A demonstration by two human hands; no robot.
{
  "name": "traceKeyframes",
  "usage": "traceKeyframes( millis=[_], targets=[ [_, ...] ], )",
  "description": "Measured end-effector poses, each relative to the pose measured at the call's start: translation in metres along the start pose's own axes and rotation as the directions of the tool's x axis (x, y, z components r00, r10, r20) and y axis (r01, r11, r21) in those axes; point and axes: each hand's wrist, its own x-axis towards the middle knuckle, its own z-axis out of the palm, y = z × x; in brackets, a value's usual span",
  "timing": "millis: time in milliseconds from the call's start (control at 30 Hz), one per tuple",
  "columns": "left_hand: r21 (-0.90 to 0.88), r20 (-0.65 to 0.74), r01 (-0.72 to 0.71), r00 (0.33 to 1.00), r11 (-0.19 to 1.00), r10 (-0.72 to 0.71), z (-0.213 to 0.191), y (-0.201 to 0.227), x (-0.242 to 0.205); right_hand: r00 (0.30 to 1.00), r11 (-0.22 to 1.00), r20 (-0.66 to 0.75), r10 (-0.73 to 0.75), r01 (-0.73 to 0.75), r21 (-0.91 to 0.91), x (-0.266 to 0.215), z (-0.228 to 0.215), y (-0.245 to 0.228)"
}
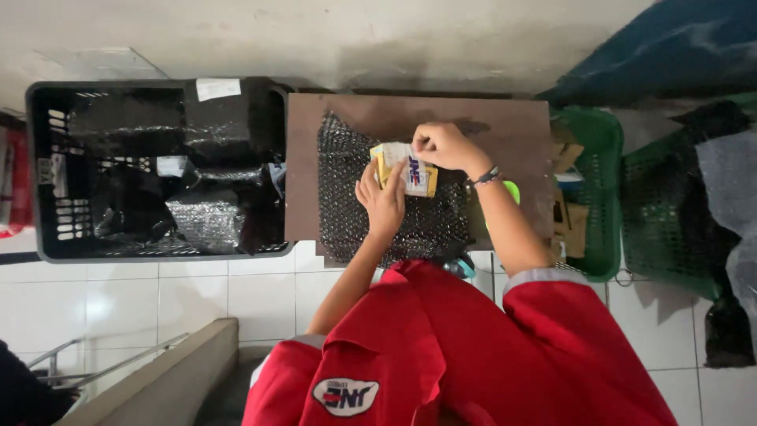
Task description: The person wraps small cardboard boxes in black bubble wrap using a handheld tape dispenser to seal the edges. They place the wrapped packages into a black plastic crate and repeat the process with additional boxes from a green basket.
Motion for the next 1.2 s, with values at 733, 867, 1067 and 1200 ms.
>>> traceKeyframes(
  millis=[733, 867, 1067, 1200],
  targets=[
    [0.069, 0.087, -0.160, 0.984, 0.985, 0.154, 0.002, -0.043, -0.078, 0.734, 0.792, -0.628, -0.258, -0.212, -0.573, -0.067, 0.115, -0.087],
    [0.100, 0.116, -0.228, 0.969, 0.969, 0.216, 0.037, -0.076, -0.107, 0.818, 0.729, -0.498, -0.289, -0.149, -0.668, -0.090, 0.108, -0.111],
    [0.136, 0.167, -0.241, 0.962, 0.961, 0.218, 0.059, -0.099, -0.139, 0.970, 0.816, -0.114, -0.216, 0.116, -0.566, -0.074, 0.072, -0.070],
    [0.196, 0.171, -0.284, 0.952, 0.939, 0.252, 0.028, -0.081, -0.142, 0.995, 0.792, 0.079, -0.063, 0.098, -0.602, -0.046, 0.066, -0.056]
  ],
)
